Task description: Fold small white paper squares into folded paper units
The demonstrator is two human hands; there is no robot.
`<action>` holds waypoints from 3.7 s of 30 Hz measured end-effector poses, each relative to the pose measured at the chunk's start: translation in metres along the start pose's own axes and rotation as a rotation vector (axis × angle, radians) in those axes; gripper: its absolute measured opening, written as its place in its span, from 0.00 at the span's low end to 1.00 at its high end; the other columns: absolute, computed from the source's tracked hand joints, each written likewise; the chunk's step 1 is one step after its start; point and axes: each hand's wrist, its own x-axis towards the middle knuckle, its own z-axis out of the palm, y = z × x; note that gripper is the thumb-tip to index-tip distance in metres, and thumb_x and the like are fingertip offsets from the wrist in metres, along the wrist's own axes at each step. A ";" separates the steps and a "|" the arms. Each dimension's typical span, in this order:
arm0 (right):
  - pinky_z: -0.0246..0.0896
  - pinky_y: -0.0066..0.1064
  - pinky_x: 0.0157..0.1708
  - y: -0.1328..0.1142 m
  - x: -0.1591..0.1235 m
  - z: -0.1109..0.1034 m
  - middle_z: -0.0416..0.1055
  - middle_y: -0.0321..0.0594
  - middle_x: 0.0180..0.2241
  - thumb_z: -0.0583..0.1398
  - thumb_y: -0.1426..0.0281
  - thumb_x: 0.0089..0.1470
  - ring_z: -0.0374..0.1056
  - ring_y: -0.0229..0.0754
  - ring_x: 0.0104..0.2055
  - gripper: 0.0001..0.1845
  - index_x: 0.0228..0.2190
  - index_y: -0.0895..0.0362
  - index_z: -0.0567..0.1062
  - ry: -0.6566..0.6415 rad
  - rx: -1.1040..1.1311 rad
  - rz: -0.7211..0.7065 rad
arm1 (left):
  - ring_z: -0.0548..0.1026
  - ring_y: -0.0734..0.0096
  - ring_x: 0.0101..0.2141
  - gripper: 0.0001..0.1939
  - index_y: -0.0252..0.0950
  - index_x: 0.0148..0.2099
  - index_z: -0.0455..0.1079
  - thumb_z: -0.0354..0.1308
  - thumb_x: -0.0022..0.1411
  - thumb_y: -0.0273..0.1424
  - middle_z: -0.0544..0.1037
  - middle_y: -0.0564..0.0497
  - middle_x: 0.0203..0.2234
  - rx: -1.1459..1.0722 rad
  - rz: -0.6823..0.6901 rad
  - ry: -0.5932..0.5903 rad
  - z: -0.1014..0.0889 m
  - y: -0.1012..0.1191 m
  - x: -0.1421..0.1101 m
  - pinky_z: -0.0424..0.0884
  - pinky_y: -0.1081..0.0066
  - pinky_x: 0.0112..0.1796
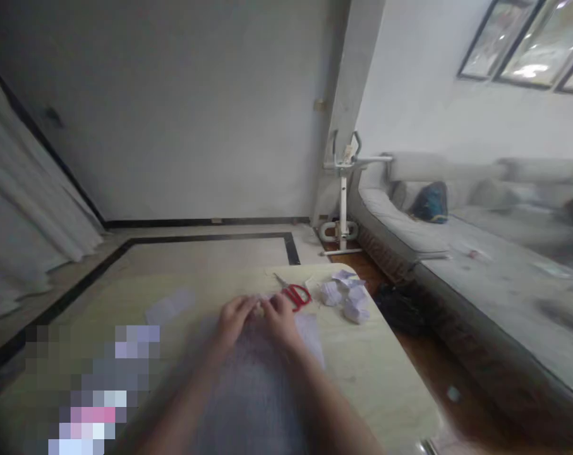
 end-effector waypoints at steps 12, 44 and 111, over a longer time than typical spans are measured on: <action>0.51 0.27 0.23 0.000 0.002 -0.004 0.61 0.32 0.18 0.56 0.61 0.51 0.55 0.36 0.21 0.14 0.21 0.57 0.70 -0.007 0.122 0.070 | 0.63 0.77 0.18 0.18 0.33 0.25 0.67 0.57 0.52 0.44 0.65 0.58 0.15 -0.063 -0.044 0.083 0.000 0.013 -0.003 0.58 0.78 0.20; 0.57 0.29 0.28 0.000 0.004 -0.002 0.68 0.37 0.25 0.58 0.64 0.50 0.63 0.39 0.28 0.10 0.27 0.58 0.72 -0.056 0.175 -0.056 | 0.67 0.75 0.19 0.17 0.32 0.26 0.70 0.59 0.51 0.43 0.70 0.54 0.16 0.038 0.009 0.054 -0.007 0.010 -0.003 0.61 0.77 0.21; 0.49 0.26 0.21 -0.008 0.000 -0.001 0.63 0.33 0.19 0.60 0.64 0.45 0.56 0.34 0.20 0.10 0.23 0.59 0.72 -0.067 0.368 0.236 | 0.67 0.73 0.20 0.18 0.32 0.25 0.72 0.55 0.56 0.42 0.71 0.53 0.17 0.050 0.038 0.035 -0.006 0.018 -0.008 0.61 0.75 0.24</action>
